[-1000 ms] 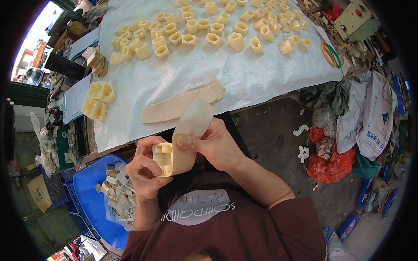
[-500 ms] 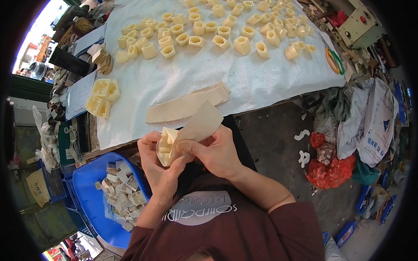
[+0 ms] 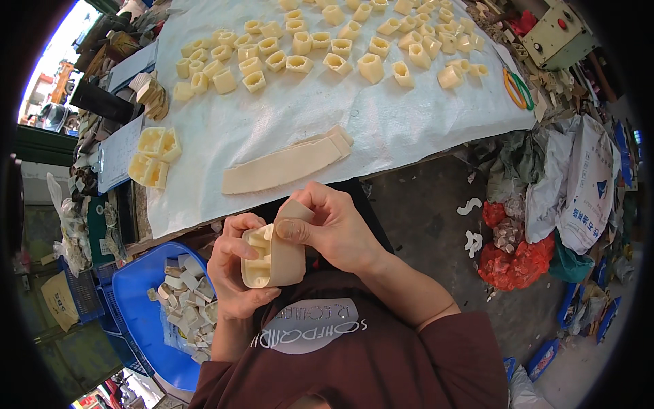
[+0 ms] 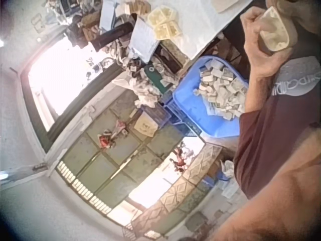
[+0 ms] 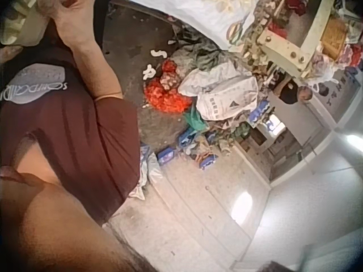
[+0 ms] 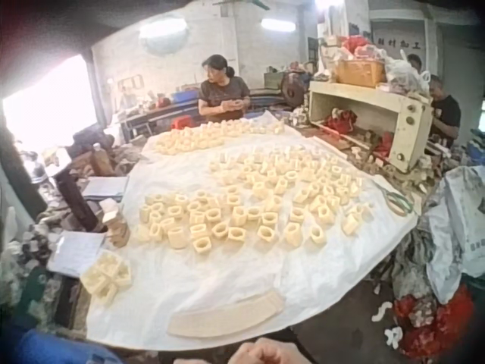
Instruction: The person repeatedly picks up a small plastic mold and a flat plastic sheet, inserts the sheet into the mold, presses it to form a shape, and then removes the formed piece. They place the finished pieces on a table and the molds into a blue bin.
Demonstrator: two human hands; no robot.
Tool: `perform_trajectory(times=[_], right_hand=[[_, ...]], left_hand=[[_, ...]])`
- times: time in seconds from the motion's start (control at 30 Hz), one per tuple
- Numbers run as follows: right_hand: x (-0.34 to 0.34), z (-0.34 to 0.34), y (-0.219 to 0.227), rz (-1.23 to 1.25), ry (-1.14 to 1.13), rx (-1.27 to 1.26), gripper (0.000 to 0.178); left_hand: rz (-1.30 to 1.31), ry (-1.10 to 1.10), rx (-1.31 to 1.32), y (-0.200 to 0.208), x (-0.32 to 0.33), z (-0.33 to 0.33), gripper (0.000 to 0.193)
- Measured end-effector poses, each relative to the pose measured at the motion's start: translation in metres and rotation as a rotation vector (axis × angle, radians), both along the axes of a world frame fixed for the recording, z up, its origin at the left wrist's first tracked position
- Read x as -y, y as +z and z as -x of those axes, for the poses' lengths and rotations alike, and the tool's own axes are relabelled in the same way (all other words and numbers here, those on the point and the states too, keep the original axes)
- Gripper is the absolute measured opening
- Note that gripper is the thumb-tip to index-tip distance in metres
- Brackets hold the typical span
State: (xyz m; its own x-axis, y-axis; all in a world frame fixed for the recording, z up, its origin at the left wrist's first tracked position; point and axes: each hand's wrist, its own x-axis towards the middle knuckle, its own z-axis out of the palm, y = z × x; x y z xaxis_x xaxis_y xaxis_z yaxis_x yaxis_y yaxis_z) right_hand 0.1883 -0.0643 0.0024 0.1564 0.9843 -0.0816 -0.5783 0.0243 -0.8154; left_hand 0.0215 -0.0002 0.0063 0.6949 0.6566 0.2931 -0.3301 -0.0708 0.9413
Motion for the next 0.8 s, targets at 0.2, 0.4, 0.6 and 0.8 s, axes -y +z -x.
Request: perform_trajectory(times=[0.2, 0.4, 0.6, 0.8], right_hand=[[-0.001, 0.003, -0.009, -0.104, -0.145, 0.215, 0.018], [-0.004, 0.011, -0.004, -0.14, -0.249, 0.252, 0.016], [0.0, 0.006, -0.004, -0.156, -0.117, 0.202, 0.016], [0.001, 0.006, -0.001, -0.243, -0.049, 0.199, 0.017]], left_hand=[[-0.073, 0.133, -0.149, 0.001, 0.007, -0.005, 0.062], [0.024, 0.375, -0.421, 0.006, 0.021, -0.017, 0.069], [0.024, 0.281, -0.189, 0.002, 0.015, -0.015, 0.074], [-0.014, 0.212, -0.209, 0.001, 0.012, -0.012, 0.076]])
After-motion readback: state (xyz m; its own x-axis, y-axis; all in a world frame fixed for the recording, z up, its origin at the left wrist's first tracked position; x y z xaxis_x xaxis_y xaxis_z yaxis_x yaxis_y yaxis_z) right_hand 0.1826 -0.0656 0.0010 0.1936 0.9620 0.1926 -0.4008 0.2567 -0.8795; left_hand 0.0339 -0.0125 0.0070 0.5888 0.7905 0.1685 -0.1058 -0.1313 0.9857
